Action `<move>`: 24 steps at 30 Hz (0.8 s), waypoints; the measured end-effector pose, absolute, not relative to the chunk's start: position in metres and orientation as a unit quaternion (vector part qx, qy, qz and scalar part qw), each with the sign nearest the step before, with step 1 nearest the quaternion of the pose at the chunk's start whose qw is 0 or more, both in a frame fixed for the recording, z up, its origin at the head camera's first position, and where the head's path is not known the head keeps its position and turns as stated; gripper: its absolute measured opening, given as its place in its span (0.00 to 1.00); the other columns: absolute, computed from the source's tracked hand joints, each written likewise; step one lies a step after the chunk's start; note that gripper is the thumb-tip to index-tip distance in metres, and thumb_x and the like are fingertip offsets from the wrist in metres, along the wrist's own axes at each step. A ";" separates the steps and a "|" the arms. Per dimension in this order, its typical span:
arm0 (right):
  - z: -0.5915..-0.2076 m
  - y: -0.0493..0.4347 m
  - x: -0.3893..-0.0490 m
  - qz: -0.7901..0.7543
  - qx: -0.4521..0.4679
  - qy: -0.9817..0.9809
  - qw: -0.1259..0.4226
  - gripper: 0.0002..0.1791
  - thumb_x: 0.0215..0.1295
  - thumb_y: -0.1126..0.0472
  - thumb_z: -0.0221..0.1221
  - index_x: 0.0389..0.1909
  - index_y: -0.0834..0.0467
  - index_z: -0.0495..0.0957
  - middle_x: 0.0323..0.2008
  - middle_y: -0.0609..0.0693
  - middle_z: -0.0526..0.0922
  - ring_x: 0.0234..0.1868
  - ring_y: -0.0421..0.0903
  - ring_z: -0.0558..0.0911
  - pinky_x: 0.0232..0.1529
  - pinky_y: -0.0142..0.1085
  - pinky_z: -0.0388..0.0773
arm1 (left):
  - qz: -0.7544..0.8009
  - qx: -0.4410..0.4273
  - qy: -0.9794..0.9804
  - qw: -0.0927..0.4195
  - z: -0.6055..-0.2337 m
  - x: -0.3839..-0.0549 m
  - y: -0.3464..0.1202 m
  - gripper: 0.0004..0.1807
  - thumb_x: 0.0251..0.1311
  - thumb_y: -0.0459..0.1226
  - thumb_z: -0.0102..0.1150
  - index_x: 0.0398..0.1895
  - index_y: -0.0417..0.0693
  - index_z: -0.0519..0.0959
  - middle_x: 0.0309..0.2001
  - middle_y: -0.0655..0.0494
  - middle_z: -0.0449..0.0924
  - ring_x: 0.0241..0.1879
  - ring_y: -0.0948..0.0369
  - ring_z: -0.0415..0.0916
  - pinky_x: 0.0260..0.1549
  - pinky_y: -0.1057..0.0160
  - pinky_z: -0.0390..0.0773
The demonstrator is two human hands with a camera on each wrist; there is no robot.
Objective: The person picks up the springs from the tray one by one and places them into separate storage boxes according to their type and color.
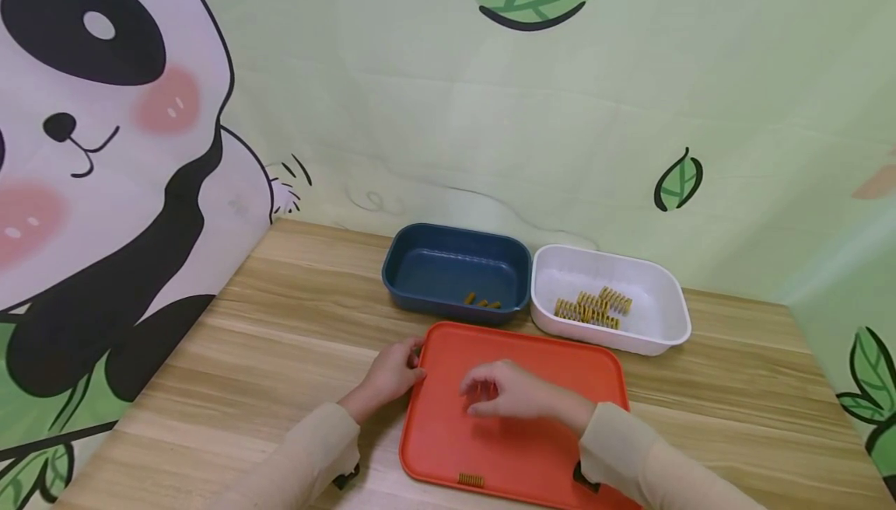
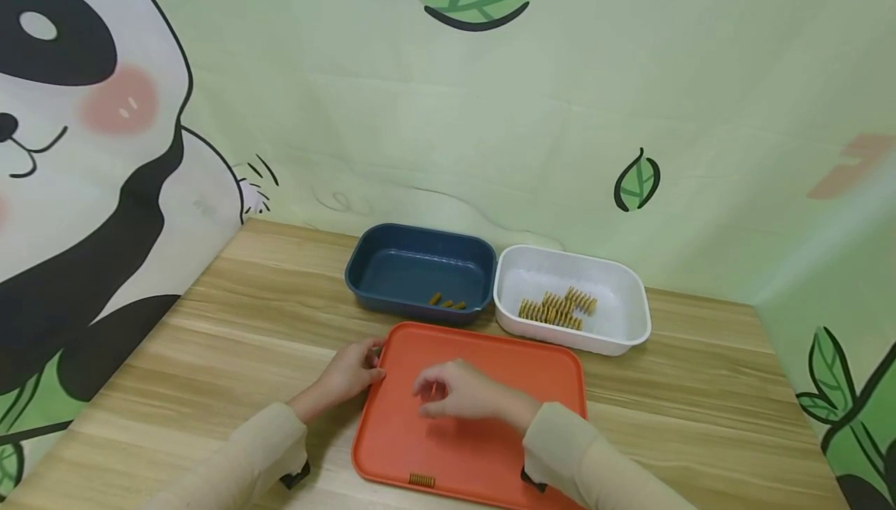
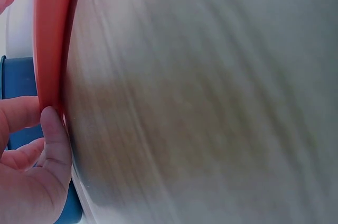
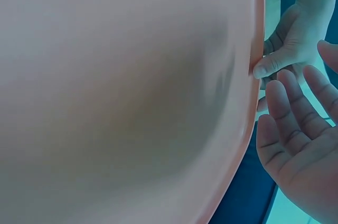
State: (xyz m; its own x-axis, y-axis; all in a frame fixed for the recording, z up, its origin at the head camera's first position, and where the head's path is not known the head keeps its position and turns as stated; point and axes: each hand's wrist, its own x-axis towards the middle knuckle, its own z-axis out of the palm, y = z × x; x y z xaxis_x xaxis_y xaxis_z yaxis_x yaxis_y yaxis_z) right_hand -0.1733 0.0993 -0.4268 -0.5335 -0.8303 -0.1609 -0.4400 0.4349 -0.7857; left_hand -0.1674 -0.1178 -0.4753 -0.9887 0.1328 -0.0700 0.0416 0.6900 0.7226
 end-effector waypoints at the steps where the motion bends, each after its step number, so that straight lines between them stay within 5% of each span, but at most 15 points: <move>1: -0.427 0.099 -0.173 -0.353 -0.395 0.801 0.278 0.12 0.54 0.61 0.59 0.40 0.61 0.77 0.35 0.53 0.81 0.30 0.36 0.72 0.36 0.34 0.74 | 0.391 0.047 0.918 0.058 -0.475 -0.167 -0.118 0.25 0.45 0.28 0.60 0.51 0.35 0.70 0.23 0.55 0.70 0.24 0.62 0.65 0.27 0.66 0.68; 24: -0.435 0.104 -0.157 -0.372 -0.391 0.776 0.326 0.12 0.53 0.61 0.59 0.40 0.59 0.77 0.34 0.52 0.81 0.30 0.33 0.72 0.34 0.26 0.71 | 0.392 0.050 0.916 0.061 -0.478 -0.168 -0.118 0.24 0.46 0.28 0.60 0.51 0.35 0.70 0.23 0.55 0.69 0.24 0.62 0.65 0.26 0.66 0.68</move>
State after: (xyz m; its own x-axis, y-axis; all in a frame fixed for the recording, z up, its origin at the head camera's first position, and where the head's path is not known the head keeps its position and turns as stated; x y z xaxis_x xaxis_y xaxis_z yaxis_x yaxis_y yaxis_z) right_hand -0.1565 0.1036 -0.4353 -0.4813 -0.8498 -0.2149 -0.3651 0.4173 -0.8322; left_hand -0.1683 -0.1182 -0.4782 -0.9877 0.1386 -0.0722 0.0434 0.6873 0.7251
